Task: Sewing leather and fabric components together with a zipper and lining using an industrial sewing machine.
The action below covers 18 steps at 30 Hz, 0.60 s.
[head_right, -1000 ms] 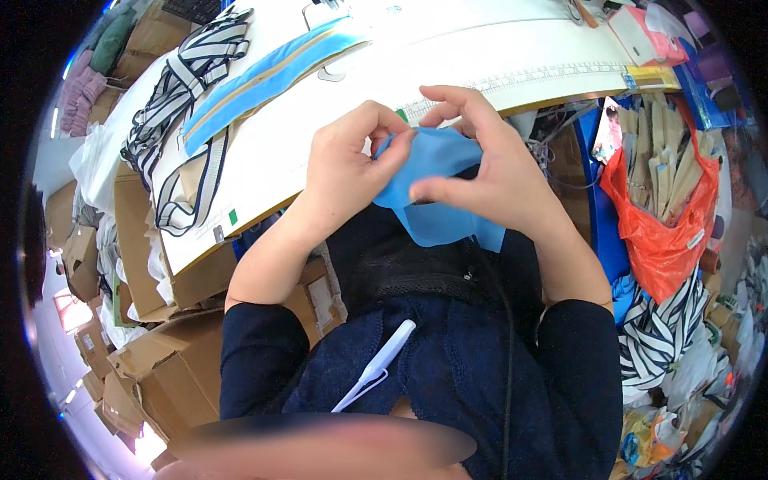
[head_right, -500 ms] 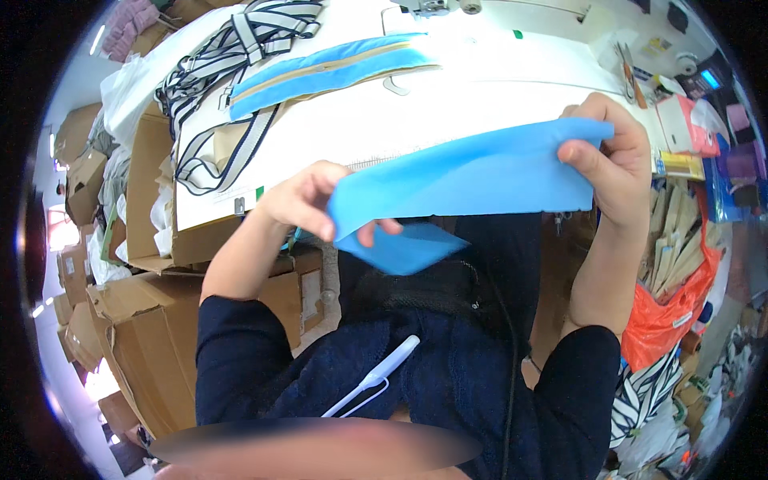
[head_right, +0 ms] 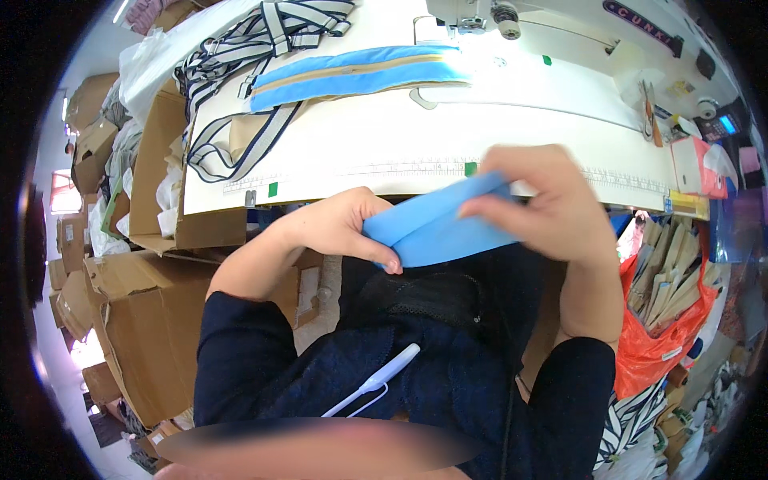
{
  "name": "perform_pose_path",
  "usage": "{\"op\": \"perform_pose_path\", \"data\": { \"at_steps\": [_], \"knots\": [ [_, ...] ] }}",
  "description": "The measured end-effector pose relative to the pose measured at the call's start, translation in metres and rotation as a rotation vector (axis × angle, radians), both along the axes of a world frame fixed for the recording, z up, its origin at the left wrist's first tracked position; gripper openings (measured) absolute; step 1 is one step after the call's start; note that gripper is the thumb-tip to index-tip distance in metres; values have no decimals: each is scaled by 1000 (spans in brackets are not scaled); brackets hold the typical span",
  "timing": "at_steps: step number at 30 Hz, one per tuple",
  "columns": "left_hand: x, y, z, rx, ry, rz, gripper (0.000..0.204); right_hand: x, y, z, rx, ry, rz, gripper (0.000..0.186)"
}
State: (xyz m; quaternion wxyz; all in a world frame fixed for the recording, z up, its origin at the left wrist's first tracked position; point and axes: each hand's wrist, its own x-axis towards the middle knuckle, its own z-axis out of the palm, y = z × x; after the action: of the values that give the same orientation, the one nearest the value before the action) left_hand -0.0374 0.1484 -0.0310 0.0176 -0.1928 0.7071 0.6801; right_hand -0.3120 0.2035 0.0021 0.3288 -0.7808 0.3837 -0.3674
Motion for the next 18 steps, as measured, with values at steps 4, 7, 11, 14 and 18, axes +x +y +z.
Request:
{"op": "perform_pose_path", "data": {
  "at_steps": [4,7,11,14,18],
  "knots": [
    [43,-23,-13,-308,-328,-87,19,-61,-4,-30,277,-301,-223,16],
    [94,-25,-2,126,-252,120,14,-70,-13,-52,315,-220,-252,13],
    [151,-52,33,-46,-196,390,14,-57,-35,-66,360,-92,-198,13],
    [167,-79,79,-285,-360,582,10,-38,-65,-65,352,61,-214,16],
    [159,-121,115,-1011,-799,555,18,-19,-111,-60,223,45,-267,20]
  ]
}}
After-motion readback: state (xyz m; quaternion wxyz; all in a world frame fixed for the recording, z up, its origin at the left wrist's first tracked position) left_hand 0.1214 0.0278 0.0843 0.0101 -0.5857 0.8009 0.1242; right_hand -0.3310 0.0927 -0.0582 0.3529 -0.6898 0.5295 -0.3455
